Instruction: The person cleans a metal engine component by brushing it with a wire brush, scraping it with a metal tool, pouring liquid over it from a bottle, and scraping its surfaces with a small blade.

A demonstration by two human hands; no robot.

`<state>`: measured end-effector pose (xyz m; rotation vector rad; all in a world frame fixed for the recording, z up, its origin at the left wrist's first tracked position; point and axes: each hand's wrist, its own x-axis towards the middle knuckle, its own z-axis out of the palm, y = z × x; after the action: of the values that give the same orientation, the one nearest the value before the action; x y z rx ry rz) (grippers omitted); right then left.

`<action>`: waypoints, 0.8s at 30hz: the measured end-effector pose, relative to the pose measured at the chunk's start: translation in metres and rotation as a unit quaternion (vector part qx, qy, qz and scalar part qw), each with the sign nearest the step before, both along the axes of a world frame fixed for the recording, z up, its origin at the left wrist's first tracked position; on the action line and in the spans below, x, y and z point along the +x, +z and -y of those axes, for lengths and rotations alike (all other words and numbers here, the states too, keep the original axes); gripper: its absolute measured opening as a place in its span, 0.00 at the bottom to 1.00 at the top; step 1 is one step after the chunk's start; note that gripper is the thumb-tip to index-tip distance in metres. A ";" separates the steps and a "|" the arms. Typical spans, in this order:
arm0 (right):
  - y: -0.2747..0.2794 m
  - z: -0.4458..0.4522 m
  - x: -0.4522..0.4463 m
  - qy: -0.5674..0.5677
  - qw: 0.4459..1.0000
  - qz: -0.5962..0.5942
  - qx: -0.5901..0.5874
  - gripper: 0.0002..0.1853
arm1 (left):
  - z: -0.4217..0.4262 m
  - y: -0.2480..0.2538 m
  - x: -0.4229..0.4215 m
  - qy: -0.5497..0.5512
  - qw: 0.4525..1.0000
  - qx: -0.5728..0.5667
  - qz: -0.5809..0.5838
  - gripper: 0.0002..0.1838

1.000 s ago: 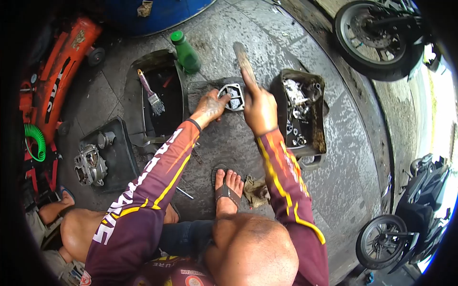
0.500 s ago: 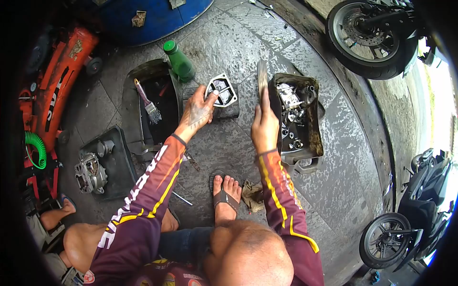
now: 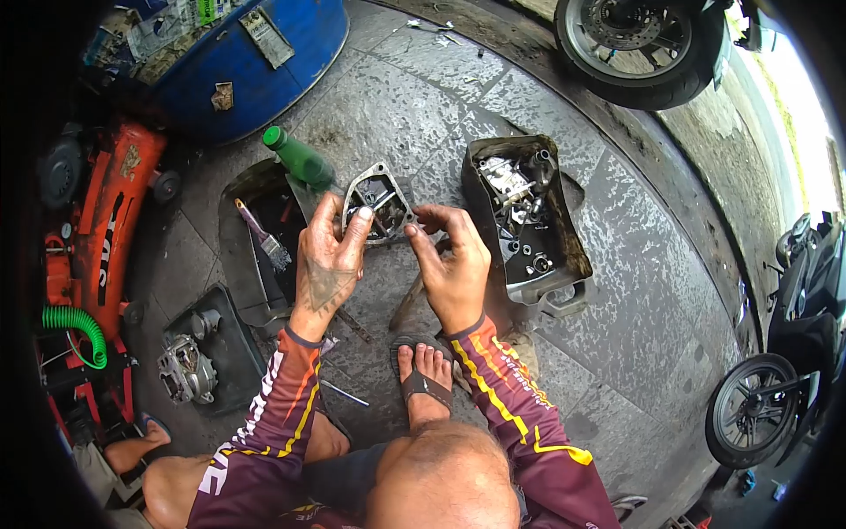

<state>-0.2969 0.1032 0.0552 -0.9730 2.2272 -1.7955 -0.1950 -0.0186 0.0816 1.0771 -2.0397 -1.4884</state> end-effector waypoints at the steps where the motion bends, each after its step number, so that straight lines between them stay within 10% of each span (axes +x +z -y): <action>1: 0.006 0.005 0.000 0.000 1.000 0.011 0.014 0.11 | -0.003 0.006 -0.001 -0.004 1.000 -0.006 0.006 0.16; 24: -0.021 0.007 -0.020 0.080 0.969 -0.124 0.200 0.08 | -0.028 0.002 -0.009 -0.029 0.962 -0.177 0.205 0.18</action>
<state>-0.3173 0.0965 0.0345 -1.2914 2.4342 -1.1468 -0.2044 0.0097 0.0838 1.2552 -2.5136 -0.9176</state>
